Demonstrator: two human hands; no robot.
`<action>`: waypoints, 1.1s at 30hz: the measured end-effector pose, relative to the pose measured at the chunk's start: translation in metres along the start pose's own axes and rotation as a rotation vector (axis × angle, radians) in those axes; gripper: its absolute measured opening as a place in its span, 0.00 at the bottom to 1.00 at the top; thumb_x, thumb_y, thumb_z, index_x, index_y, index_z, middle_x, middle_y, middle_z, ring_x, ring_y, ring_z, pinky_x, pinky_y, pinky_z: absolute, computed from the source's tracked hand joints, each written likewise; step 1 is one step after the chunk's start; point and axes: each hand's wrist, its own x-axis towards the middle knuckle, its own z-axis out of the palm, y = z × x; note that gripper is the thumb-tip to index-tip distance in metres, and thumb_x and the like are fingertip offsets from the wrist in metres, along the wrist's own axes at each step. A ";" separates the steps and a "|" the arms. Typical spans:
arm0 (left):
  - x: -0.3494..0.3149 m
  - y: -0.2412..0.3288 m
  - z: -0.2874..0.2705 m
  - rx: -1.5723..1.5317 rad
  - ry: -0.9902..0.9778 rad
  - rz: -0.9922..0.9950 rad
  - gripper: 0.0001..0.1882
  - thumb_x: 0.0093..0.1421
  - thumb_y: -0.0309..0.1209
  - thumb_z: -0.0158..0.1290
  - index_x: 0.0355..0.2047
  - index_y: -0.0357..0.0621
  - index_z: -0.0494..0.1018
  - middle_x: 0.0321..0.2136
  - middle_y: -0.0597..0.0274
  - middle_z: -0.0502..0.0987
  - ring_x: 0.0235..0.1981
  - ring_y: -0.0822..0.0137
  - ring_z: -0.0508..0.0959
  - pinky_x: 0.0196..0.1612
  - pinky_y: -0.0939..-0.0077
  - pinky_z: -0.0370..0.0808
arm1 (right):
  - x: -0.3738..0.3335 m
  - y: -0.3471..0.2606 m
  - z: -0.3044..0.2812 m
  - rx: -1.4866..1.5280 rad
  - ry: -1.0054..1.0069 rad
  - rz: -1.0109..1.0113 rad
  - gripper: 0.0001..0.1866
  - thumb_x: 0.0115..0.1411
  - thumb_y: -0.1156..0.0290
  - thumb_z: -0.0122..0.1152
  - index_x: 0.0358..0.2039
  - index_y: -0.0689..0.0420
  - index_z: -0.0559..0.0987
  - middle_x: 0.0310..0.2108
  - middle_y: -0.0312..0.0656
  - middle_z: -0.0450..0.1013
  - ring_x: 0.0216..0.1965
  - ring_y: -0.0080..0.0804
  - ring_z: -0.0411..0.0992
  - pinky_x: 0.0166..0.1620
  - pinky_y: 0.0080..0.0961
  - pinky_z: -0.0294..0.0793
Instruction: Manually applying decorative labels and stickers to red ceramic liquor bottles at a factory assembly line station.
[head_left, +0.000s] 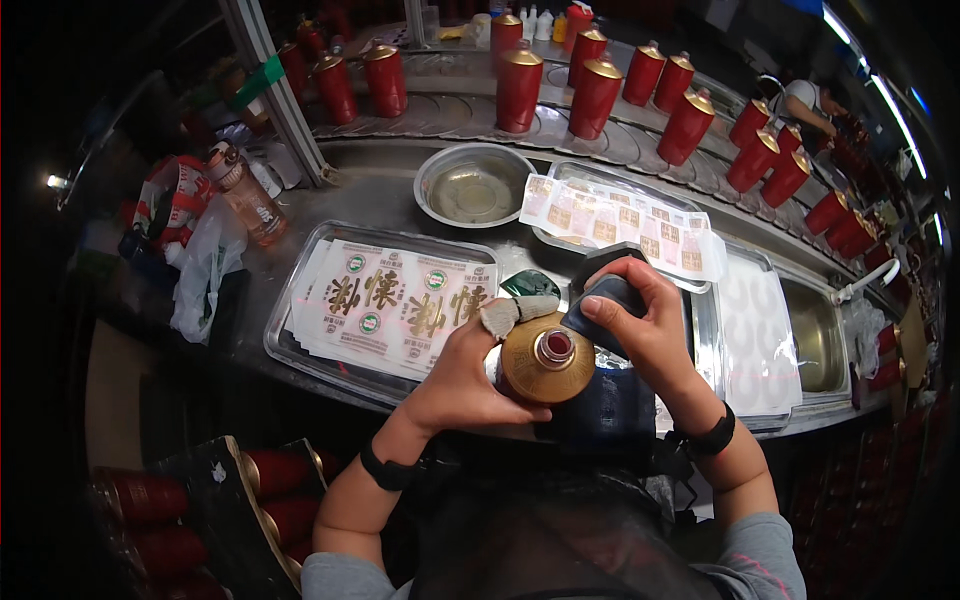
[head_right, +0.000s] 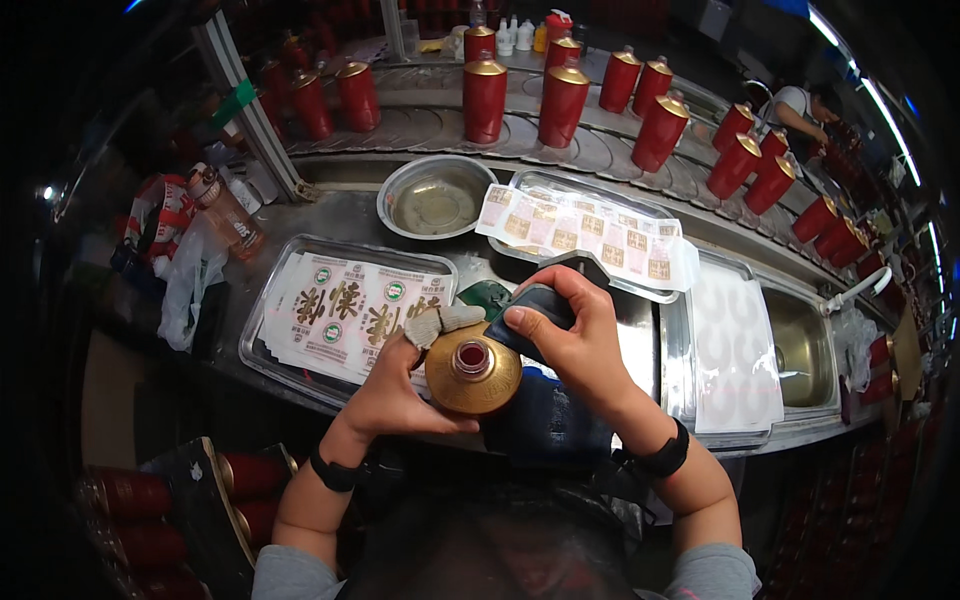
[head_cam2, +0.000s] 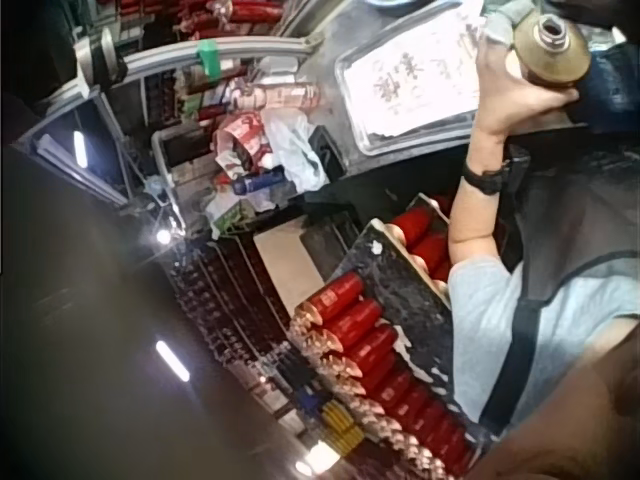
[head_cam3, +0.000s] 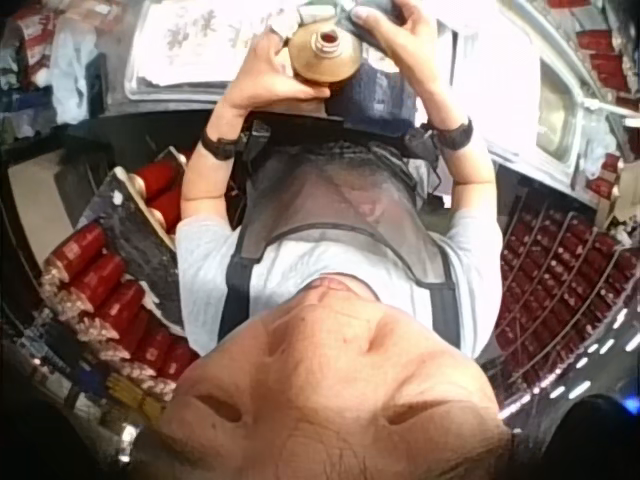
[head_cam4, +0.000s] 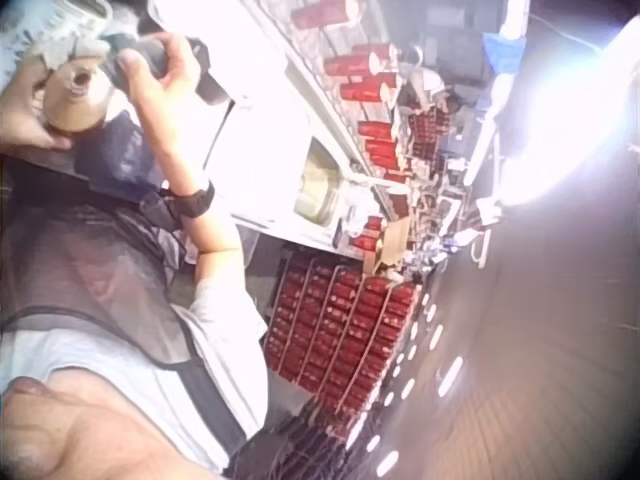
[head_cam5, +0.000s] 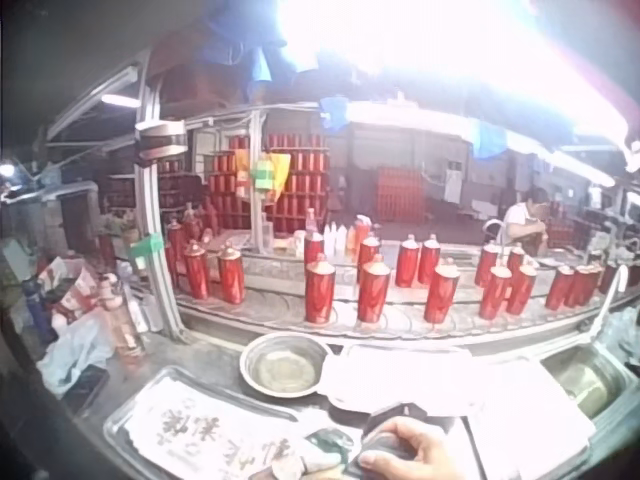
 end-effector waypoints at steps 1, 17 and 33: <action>0.002 -0.004 -0.002 -0.147 -0.103 -0.080 0.50 0.34 0.32 0.77 0.60 0.39 0.65 0.56 0.56 0.70 0.58 0.62 0.71 0.61 0.68 0.66 | 0.004 0.003 0.001 -0.003 -0.006 -0.008 0.12 0.54 0.69 0.70 0.35 0.62 0.78 0.29 0.35 0.75 0.32 0.20 0.72 0.39 0.19 0.73; -0.008 -0.011 0.016 -0.131 0.135 -0.003 0.49 0.37 0.34 0.75 0.59 0.39 0.64 0.51 0.53 0.73 0.53 0.57 0.74 0.60 0.66 0.68 | 0.030 0.007 -0.007 -0.050 -0.080 0.046 0.13 0.53 0.69 0.70 0.35 0.62 0.78 0.30 0.35 0.76 0.33 0.19 0.73 0.39 0.19 0.73; -0.012 -0.026 0.001 -0.328 -0.108 -0.195 0.52 0.39 0.30 0.73 0.64 0.39 0.58 0.59 0.54 0.67 0.62 0.60 0.66 0.65 0.67 0.60 | 0.079 -0.012 0.008 -0.319 -0.395 -0.123 0.12 0.52 0.68 0.72 0.34 0.60 0.81 0.32 0.34 0.77 0.35 0.21 0.74 0.42 0.21 0.73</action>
